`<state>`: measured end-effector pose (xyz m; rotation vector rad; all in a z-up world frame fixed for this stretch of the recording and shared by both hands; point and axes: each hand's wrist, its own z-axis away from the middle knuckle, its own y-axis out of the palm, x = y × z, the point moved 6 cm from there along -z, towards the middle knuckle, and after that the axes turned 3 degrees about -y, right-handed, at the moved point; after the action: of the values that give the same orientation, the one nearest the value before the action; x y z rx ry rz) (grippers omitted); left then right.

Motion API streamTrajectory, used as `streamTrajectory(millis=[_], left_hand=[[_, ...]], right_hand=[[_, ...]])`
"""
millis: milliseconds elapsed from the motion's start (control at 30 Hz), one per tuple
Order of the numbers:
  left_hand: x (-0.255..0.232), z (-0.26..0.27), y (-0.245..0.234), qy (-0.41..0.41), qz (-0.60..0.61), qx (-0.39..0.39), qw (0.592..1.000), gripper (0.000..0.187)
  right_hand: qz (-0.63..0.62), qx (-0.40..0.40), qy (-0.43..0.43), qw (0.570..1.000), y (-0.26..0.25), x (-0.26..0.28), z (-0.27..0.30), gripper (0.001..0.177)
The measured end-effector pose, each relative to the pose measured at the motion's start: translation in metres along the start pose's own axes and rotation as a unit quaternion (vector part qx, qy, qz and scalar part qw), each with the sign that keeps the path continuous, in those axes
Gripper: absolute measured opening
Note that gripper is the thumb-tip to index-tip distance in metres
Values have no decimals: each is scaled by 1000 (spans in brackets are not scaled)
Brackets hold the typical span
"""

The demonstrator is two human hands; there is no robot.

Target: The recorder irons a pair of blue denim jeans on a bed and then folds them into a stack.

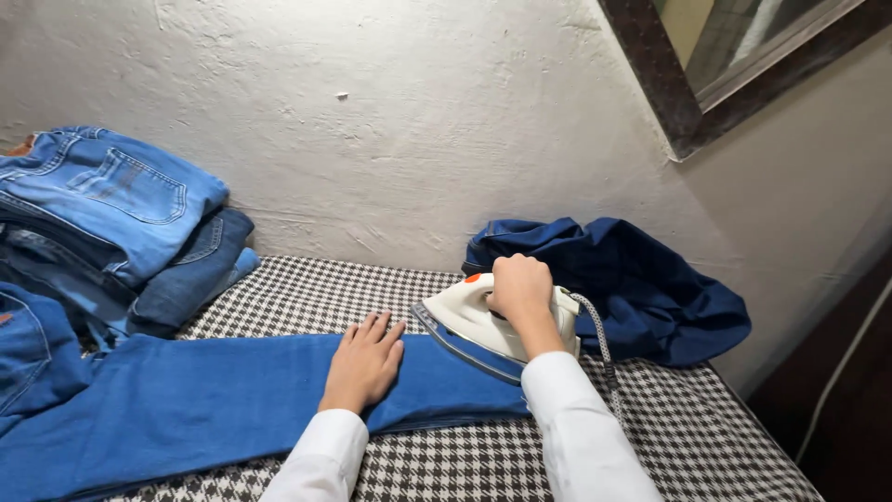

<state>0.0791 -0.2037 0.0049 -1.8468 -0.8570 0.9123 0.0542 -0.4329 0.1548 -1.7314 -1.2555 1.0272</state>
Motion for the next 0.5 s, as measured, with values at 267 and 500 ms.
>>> streamTrajectory(millis=[267, 500], left_hand=[[42, -25, 21, 7, 48, 40, 998, 55], [55, 16, -20, 67, 5, 50, 996, 55]], right_hand=[[-102, 103, -147, 978, -22, -5, 33, 26], [-121, 57, -145, 980, -53, 30, 77, 24]])
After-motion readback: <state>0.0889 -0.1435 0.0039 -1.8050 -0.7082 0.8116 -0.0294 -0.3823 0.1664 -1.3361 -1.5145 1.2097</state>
